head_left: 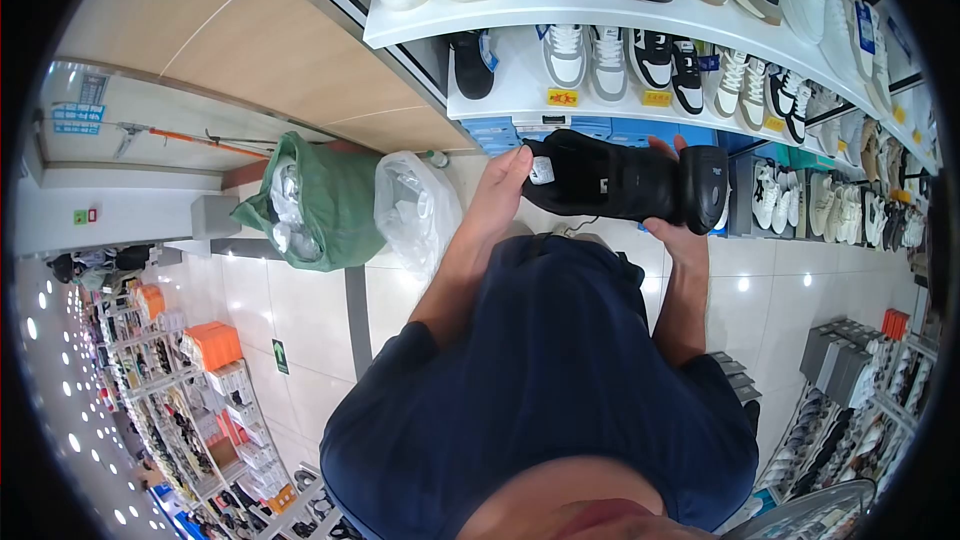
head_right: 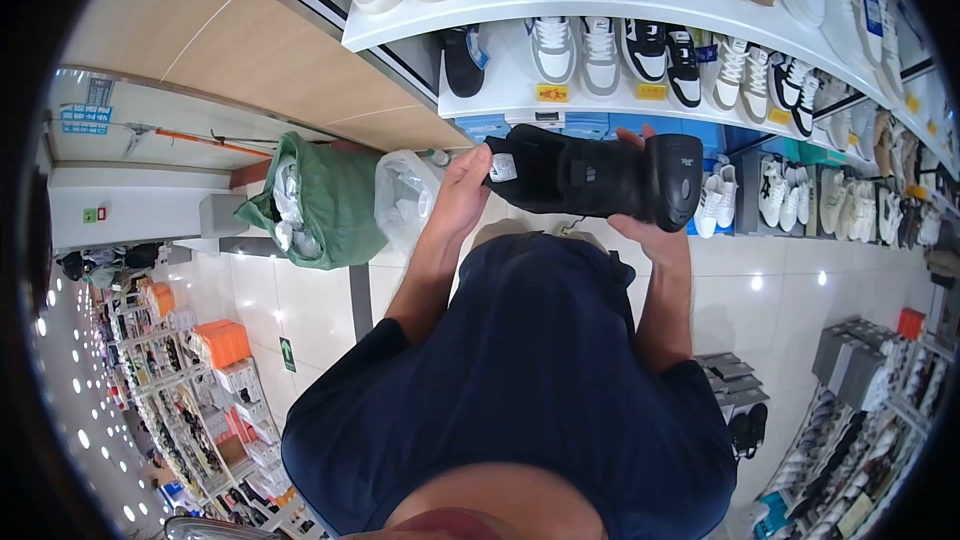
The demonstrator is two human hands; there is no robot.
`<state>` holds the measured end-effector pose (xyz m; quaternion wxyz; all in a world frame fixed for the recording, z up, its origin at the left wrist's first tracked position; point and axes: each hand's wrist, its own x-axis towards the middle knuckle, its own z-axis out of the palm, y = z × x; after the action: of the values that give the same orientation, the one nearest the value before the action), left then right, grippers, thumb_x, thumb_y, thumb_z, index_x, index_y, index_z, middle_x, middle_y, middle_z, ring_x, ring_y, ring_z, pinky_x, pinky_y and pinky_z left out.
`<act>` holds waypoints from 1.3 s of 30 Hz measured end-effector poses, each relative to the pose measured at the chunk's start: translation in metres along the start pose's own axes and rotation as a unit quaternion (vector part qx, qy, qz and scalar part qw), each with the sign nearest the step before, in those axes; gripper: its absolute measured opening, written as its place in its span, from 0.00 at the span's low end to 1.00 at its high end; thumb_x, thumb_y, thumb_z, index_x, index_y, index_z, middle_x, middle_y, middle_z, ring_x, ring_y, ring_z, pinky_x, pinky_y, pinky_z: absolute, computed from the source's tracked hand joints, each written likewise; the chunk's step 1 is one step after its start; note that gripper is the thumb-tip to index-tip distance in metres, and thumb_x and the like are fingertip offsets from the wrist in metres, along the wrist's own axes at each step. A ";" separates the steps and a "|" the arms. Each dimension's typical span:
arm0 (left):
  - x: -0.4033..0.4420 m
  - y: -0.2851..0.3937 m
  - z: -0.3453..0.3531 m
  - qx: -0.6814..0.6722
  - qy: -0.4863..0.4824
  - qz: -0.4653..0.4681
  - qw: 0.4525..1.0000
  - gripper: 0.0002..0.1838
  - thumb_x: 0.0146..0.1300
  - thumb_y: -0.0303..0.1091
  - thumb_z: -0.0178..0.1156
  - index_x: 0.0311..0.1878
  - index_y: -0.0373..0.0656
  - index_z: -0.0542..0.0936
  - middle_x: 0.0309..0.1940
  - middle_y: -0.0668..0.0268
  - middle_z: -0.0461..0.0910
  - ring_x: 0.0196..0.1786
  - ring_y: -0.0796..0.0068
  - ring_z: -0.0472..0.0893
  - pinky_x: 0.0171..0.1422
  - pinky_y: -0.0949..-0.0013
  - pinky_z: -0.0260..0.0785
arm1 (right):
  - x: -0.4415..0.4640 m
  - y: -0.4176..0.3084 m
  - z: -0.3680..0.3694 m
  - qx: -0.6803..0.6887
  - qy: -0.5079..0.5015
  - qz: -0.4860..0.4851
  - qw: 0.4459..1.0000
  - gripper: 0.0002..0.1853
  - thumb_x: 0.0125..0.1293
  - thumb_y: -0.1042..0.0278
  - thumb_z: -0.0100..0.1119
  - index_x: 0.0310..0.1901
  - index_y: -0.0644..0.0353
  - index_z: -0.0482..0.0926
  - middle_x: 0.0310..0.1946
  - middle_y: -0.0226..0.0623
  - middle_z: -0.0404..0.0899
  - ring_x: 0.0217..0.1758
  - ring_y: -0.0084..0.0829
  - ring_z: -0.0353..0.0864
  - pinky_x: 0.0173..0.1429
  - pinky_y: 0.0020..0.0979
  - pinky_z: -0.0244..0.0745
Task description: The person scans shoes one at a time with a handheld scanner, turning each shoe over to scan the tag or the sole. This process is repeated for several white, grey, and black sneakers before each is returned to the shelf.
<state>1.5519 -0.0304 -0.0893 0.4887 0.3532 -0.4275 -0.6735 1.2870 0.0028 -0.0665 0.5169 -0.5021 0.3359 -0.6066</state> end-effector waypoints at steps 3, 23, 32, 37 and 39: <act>0.000 -0.002 -0.003 -0.018 -0.015 -0.002 1.000 0.20 0.81 0.43 0.46 0.52 0.38 0.81 0.46 0.67 0.84 0.48 0.77 0.82 0.58 0.70 0.71 | -0.001 -0.004 0.001 0.003 -0.003 0.000 1.000 0.60 0.42 0.62 0.83 0.77 0.58 0.56 0.71 0.52 0.65 0.73 0.42 0.67 0.73 0.43 0.67; -0.002 -0.002 -0.001 -0.028 0.017 -0.005 0.999 0.21 0.81 0.46 0.45 0.51 0.39 0.82 0.45 0.66 0.85 0.47 0.77 0.83 0.55 0.69 0.73 | -0.005 -0.004 0.004 0.008 -0.023 -0.004 1.000 0.57 0.44 0.64 0.83 0.77 0.57 0.57 0.72 0.51 0.63 0.74 0.43 0.66 0.74 0.44 0.65; -0.001 -0.002 -0.008 -0.017 0.026 -0.016 0.999 0.22 0.81 0.46 0.44 0.50 0.38 0.82 0.44 0.66 0.85 0.46 0.77 0.83 0.55 0.69 0.73 | 0.000 -0.002 0.007 0.005 -0.026 -0.004 1.000 0.56 0.44 0.65 0.82 0.76 0.56 0.59 0.72 0.51 0.63 0.74 0.43 0.66 0.74 0.44 0.65; 0.002 -0.004 -0.012 -0.012 0.030 -0.018 0.999 0.22 0.81 0.46 0.44 0.50 0.38 0.82 0.44 0.65 0.85 0.46 0.77 0.83 0.55 0.69 0.73 | 0.003 0.001 0.007 0.007 -0.025 -0.004 1.000 0.56 0.44 0.66 0.81 0.76 0.55 0.59 0.72 0.51 0.64 0.74 0.43 0.67 0.74 0.44 0.65; 0.003 -0.005 -0.014 -0.019 0.025 -0.016 0.999 0.22 0.81 0.46 0.44 0.50 0.38 0.82 0.44 0.65 0.85 0.46 0.77 0.83 0.55 0.69 0.73 | 0.003 0.002 0.007 0.005 -0.025 -0.004 1.000 0.56 0.44 0.67 0.81 0.76 0.55 0.60 0.72 0.51 0.64 0.74 0.44 0.67 0.74 0.44 0.65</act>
<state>1.5615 -0.0360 -0.0994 0.4954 0.3675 -0.3967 -0.6798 1.2945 -0.0003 -0.0658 0.5250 -0.5163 0.3177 -0.5974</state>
